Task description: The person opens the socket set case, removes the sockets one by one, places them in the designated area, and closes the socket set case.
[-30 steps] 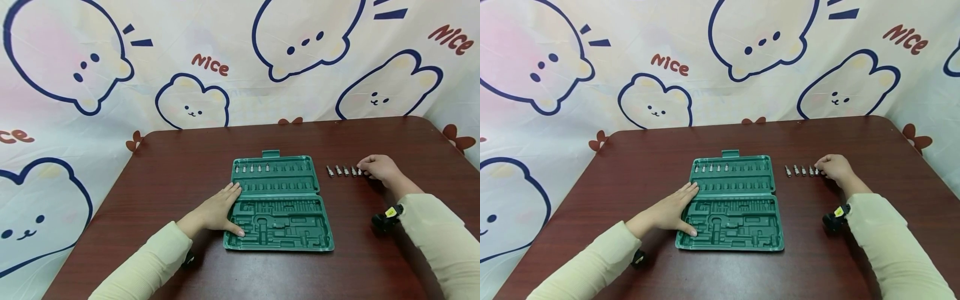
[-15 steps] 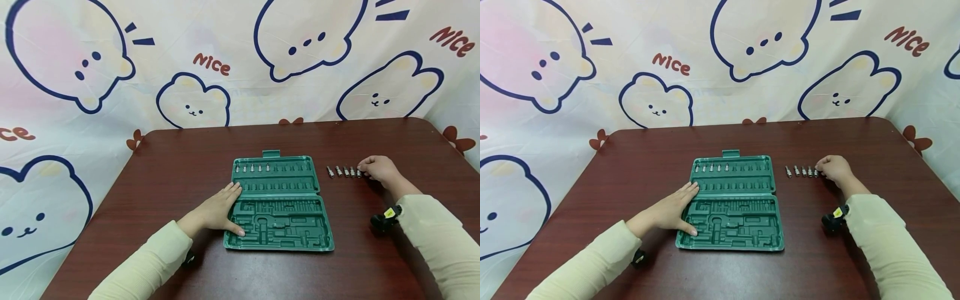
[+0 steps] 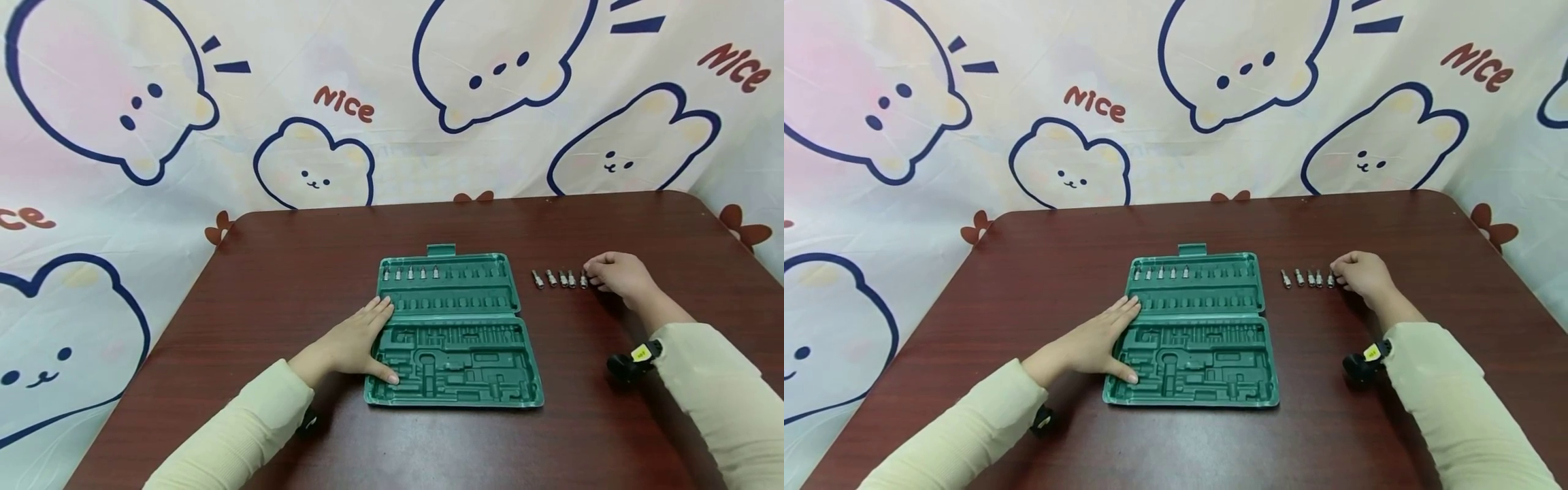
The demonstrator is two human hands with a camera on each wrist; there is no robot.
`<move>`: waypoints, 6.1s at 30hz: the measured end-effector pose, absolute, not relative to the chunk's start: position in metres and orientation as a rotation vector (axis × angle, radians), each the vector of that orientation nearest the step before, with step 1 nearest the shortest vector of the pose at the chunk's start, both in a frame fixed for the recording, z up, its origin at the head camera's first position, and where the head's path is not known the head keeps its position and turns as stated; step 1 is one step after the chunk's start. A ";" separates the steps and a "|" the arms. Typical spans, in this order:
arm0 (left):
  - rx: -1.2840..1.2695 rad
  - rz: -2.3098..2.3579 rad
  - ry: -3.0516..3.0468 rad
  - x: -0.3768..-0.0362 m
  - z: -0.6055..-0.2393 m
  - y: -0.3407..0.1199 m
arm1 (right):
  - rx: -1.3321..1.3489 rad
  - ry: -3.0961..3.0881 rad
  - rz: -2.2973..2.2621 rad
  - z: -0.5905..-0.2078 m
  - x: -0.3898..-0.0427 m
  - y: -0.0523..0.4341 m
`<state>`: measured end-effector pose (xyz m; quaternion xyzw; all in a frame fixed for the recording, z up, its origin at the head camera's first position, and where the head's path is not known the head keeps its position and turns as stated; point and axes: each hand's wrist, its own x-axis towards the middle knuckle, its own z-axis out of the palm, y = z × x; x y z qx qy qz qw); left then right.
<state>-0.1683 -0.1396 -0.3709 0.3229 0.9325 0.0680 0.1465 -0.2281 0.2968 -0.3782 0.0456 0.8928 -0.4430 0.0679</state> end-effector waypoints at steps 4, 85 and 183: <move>0.937 0.196 2.688 -0.169 -0.372 -0.140 | 0.130 2.701 -1.393 -0.373 -0.226 0.291; 0.896 0.220 2.635 -0.170 -0.372 -0.138 | -0.036 2.205 -1.449 -0.370 -0.282 0.089; 0.895 0.126 2.639 -0.168 -0.366 -0.140 | 0.101 2.011 -2.172 -0.364 -0.197 0.257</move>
